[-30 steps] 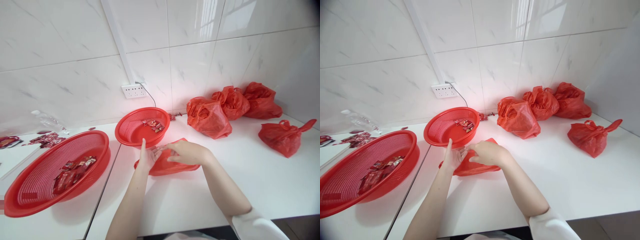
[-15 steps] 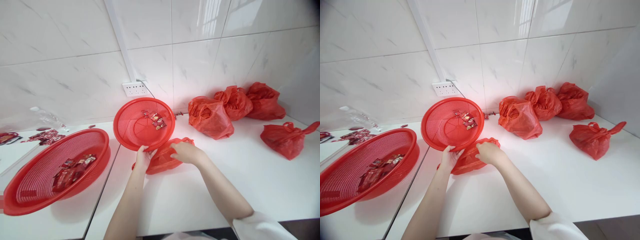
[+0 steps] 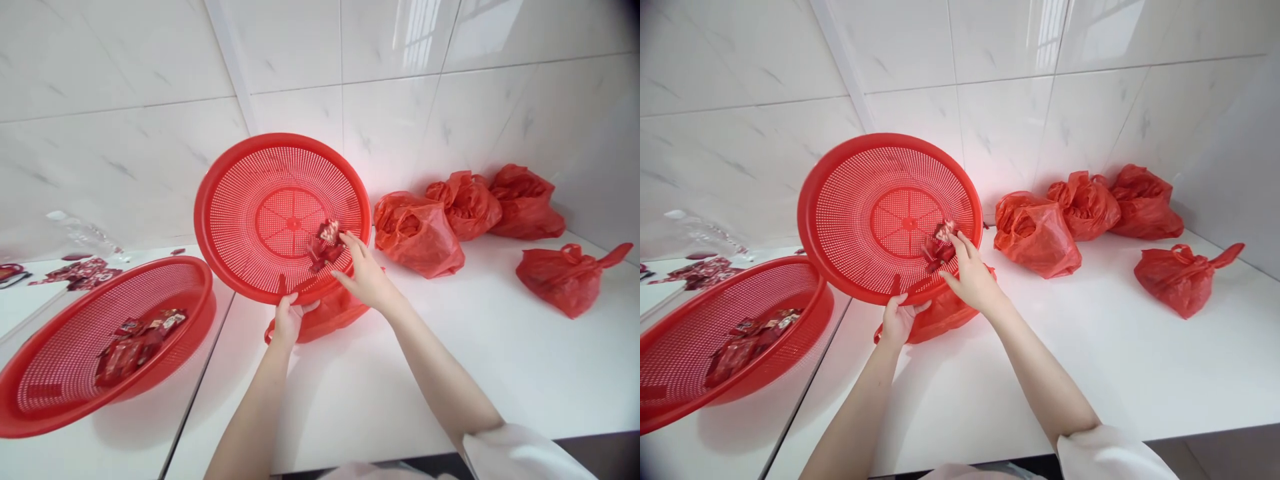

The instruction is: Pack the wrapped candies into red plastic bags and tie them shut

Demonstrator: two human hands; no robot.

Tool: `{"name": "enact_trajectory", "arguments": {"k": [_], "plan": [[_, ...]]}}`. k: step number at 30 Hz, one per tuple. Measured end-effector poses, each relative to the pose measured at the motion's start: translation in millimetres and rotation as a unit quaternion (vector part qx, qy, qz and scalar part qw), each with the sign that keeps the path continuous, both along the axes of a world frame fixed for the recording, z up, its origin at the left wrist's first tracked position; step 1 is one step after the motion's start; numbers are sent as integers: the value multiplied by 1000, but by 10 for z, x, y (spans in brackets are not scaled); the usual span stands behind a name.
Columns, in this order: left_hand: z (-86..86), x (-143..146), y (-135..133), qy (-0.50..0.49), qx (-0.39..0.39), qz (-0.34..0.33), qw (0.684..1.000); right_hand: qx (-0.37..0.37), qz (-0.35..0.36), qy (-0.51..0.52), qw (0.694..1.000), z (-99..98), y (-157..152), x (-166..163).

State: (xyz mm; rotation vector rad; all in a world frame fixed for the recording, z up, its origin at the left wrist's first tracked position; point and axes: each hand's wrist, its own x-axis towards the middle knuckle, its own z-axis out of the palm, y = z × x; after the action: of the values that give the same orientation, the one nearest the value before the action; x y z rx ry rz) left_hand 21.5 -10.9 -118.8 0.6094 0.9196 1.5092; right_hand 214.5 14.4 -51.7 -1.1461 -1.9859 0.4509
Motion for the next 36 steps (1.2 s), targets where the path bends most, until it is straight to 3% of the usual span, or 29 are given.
{"name": "enact_trajectory", "arguments": {"k": [8, 16, 19, 26, 32, 36], "plan": [[-70, 66, -27, 37, 6, -18, 999, -28, 9, -133, 991, -242, 84, -111], [-61, 172, -71, 65, 19, -32, 997, -19, 70, -192, 979, -263, 65, -197], [-82, 169, -63, 59, 25, -35, 997, -11, 74, -185, 980, -280, 91, -169], [-129, 42, 17, 38, 28, 13, 999, -25, 213, -123, 969, -329, 284, 70], [-147, -7, 57, 36, 12, 45, 998, -41, 235, -90, 967, -287, 282, 74], [-118, -53, 90, 25, -2, 90, 996, -44, 186, -65, 980, -137, 196, 127]]}}
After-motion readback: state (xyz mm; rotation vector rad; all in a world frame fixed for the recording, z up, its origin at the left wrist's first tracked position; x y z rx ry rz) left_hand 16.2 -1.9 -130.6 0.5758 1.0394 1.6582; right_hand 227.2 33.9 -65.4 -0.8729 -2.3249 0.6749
